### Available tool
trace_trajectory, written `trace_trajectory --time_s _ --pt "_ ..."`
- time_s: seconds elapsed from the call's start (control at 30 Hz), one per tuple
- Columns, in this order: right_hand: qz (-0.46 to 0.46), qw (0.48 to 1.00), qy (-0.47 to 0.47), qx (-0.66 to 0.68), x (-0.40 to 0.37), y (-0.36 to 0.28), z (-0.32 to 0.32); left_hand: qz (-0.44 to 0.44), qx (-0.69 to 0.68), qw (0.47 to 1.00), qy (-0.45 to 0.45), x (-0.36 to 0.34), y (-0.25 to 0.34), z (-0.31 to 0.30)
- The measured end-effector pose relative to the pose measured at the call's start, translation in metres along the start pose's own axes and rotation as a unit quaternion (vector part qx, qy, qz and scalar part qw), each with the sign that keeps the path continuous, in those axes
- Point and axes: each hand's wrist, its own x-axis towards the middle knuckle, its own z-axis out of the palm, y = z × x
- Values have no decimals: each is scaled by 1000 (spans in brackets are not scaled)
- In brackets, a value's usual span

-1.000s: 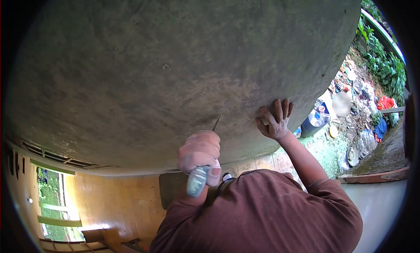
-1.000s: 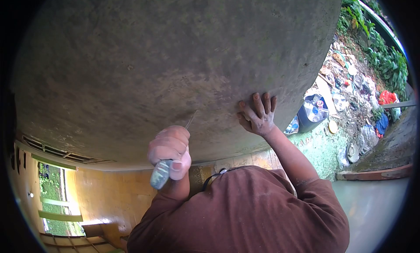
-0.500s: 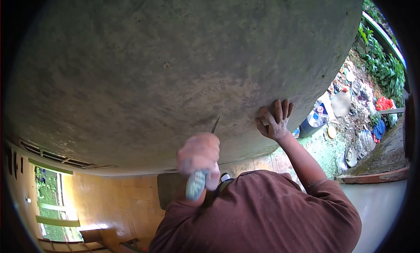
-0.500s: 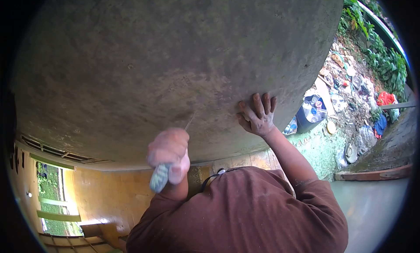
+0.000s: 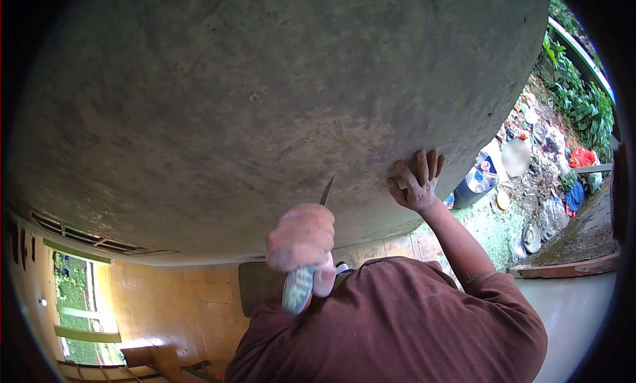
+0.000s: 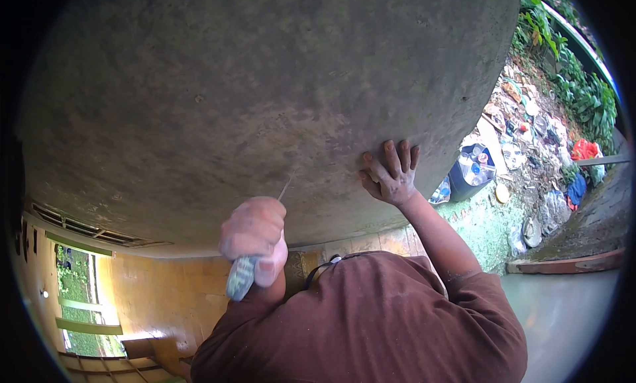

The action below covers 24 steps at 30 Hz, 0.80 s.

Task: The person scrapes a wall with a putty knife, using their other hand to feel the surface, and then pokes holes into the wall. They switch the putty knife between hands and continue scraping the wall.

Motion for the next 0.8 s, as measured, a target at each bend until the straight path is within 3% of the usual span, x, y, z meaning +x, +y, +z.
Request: trace_trajectory --time_s 0.1,0.17,0.37,0.43,0.57,0.7,0.8 --pt "2 1000 3 -1 2 -1 0 34 -9 999 4 -2 -4 3" --pt "3 1000 -1 3 0 -3 -1 -47 -21 999 2 -7 -18 1" --pt "11 1000 0 3 0 -3 -1 31 -21 999 1 -7 -4 1" --pt "12 1000 0 4 5 -2 -1 -44 11 999 23 -10 -9 -2" --pt "-18 1000 -9 -18 5 -1 -4 18 -28 999 1 -4 1 1" --pt "-17 1000 -11 -13 3 0 -3 -24 8 999 21 -13 -9 2" --pt "-1 1000 12 -3 1 -2 0 13 -2 1000 5 -6 -4 1"
